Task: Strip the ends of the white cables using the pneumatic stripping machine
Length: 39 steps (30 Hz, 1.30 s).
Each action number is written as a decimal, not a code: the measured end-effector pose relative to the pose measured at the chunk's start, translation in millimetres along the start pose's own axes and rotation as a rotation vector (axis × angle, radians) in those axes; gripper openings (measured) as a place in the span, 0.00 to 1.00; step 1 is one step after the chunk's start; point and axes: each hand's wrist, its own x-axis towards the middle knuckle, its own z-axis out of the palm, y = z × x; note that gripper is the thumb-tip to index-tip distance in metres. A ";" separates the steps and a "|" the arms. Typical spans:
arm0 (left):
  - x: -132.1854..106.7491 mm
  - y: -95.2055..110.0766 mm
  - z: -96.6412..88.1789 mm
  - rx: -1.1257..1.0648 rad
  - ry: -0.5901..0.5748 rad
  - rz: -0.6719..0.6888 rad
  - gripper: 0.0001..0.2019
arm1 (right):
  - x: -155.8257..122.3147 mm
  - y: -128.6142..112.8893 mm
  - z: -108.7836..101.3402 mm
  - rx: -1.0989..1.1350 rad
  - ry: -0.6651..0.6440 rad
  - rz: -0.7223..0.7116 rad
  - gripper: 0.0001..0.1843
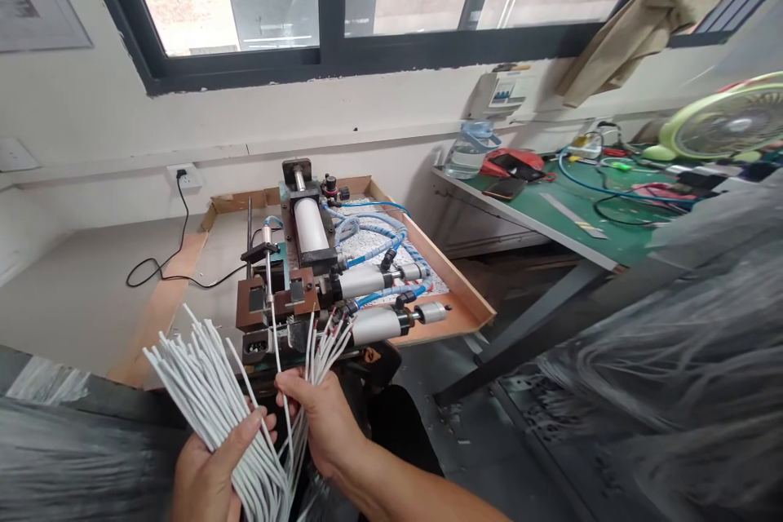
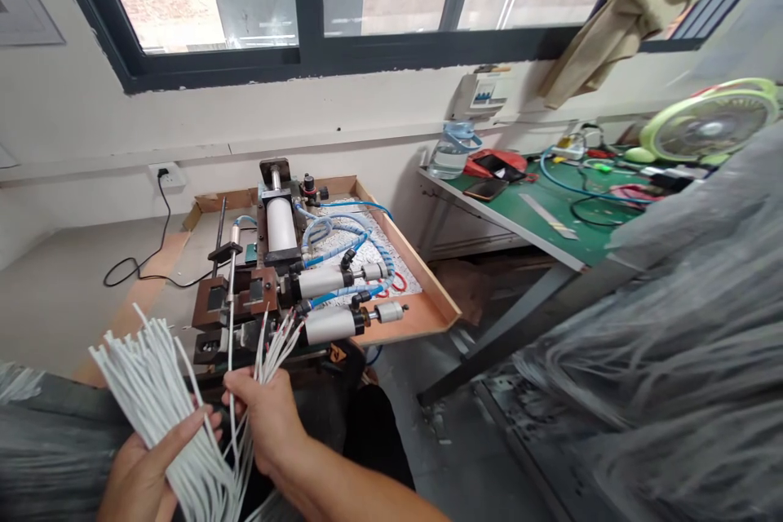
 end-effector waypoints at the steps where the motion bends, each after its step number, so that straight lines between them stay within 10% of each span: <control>1: -1.1 0.7 1.0 -0.001 0.002 0.001 0.11 | 0.9 -1.3 0.9 0.000 -0.005 0.009 0.07; 8: -1.5 1.9 1.7 -0.033 -0.042 0.027 0.09 | -1.3 -3.9 2.0 -0.045 -0.323 0.130 0.09; 17: 0.0 4.1 -1.5 -0.049 0.005 -0.001 0.10 | -4.2 2.1 3.1 -0.004 -0.036 -0.106 0.08; 23: 1.6 8.2 2.2 -0.041 0.018 0.016 0.12 | 7.9 0.0 9.2 0.113 0.054 0.013 0.08; 33: 1.1 12.0 7.6 -0.019 0.013 0.095 0.11 | 14.5 -3.6 12.7 0.265 0.017 0.246 0.08; 39: 1.7 7.6 6.3 0.000 -0.041 0.083 0.11 | 6.4 -4.9 15.4 0.129 -0.223 0.287 0.13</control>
